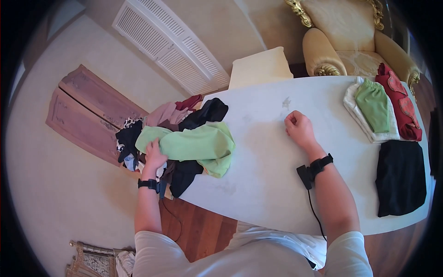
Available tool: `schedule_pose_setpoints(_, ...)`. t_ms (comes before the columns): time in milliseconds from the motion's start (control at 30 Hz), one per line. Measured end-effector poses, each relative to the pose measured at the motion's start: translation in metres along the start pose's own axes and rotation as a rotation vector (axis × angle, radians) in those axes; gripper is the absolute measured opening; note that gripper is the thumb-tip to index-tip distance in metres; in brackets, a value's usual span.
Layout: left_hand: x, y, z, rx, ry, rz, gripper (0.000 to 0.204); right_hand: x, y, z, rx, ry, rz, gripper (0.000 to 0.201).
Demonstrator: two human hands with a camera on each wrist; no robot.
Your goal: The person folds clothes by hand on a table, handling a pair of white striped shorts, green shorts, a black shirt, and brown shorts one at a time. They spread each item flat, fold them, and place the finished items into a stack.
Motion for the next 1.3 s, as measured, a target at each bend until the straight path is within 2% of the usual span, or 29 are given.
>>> schedule_pose_setpoints(67,-0.003,-0.002,0.019,0.121,-0.087,-0.203,0.067,-0.002,0.001,-0.001,0.0,-0.012,-0.003,0.015)
schedule_pose_setpoints(167,0.03,0.01,0.009,-0.019,-0.018,-0.146,0.058,-0.002,0.001,-0.001,0.004,-0.005,0.001,0.016)
schedule_pose_setpoints(267,0.043,-0.004,-0.011,-0.239,0.083,0.031,0.047,-0.001,0.0,-0.001,0.002,-0.001,0.027,0.016)
schedule_pose_setpoints(300,0.037,-0.012,-0.012,-0.448,0.171,0.077,0.037,-0.001,0.0,-0.002,-0.001,-0.001,0.026,0.016)
schedule_pose_setpoints(400,-0.046,-0.08,0.009,-0.752,0.309,0.427,0.031,-0.004,0.003,-0.002,0.003,0.0,0.021,0.016)
schedule_pose_setpoints(500,-0.105,-0.112,0.014,-0.806,0.371,0.706,0.028,-0.003,0.006,-0.002,0.015,-0.007,0.007,0.018)
schedule_pose_setpoints(567,-0.145,-0.121,0.02,-0.699,0.44,0.695,0.028,0.005,0.006,-0.002,0.016,-0.031,-0.018,0.02)
schedule_pose_setpoints(667,-0.221,-0.129,0.046,-0.544,0.579,0.687,0.025,0.031,0.03,0.002,0.285,-0.082,-0.236,0.033)
schedule_pose_setpoints(733,-0.268,-0.131,0.065,-0.423,0.72,0.652,0.025,0.092,0.038,0.025,0.375,-0.24,-0.234,0.05)
schedule_pose_setpoints(767,-0.295,-0.123,0.075,-0.31,0.756,0.747,0.025,0.136,0.033,0.047,0.436,-0.31,-0.292,0.051)
schedule_pose_setpoints(800,-0.319,-0.118,0.084,-0.178,0.806,0.804,0.024,0.152,0.035,0.057,0.452,-0.349,-0.331,0.051)
schedule_pose_setpoints(833,-0.331,-0.12,0.089,-0.116,0.816,0.814,0.026,0.169,0.036,0.067,0.47,-0.388,-0.371,0.052)
schedule_pose_setpoints(900,-0.337,-0.127,0.09,-0.072,0.767,0.87,0.028,0.169,0.033,0.065,0.415,-0.431,-0.346,0.05)
schedule_pose_setpoints(933,-0.34,-0.127,0.089,-0.046,0.745,0.893,0.028,0.168,0.029,0.062,0.457,-0.351,-0.399,0.046)
schedule_pose_setpoints(1000,-0.329,-0.102,0.066,0.155,0.638,1.126,0.042,0.173,0.016,0.056,0.528,-0.187,-0.516,0.036)
schedule_pose_setpoints(1033,-0.323,-0.088,0.058,0.252,0.579,1.236,0.047,0.18,0.005,0.053,0.467,-0.251,-0.463,0.026)
schedule_pose_setpoints(1067,-0.315,-0.075,0.052,0.351,0.517,1.342,0.052,0.185,-0.002,0.05,0.436,-0.267,-0.498,0.025)
schedule_pose_setpoints(1100,-0.308,-0.056,0.053,0.645,0.452,1.402,0.073,0.188,-0.009,0.049,0.404,-0.283,-0.532,0.024)
schedule_pose_setpoints(1200,-0.295,0.004,0.074,0.949,0.585,1.164,0.09,0.196,-0.025,0.047,0.331,-0.257,-0.61,0.024)
schedule_pose_setpoints(1233,-0.304,-0.029,0.097,0.972,0.8,1.165,0.103,0.198,-0.027,0.046,0.313,-0.234,-0.614,0.024)
schedule_pose_setpoints(1300,-0.311,-0.03,0.11,1.071,0.7,1.392,0.106,0.196,-0.028,0.043,0.294,-0.204,-0.622,0.024)
Point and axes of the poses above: each hand's wrist, its own z-axis away from the middle knuckle, its own y-axis out of the palm, x = y × z, the point moved 6 cm from there along -z, towards the middle knuckle, and after that the axes turned 1 degree about -y, right-handed, at the moved point
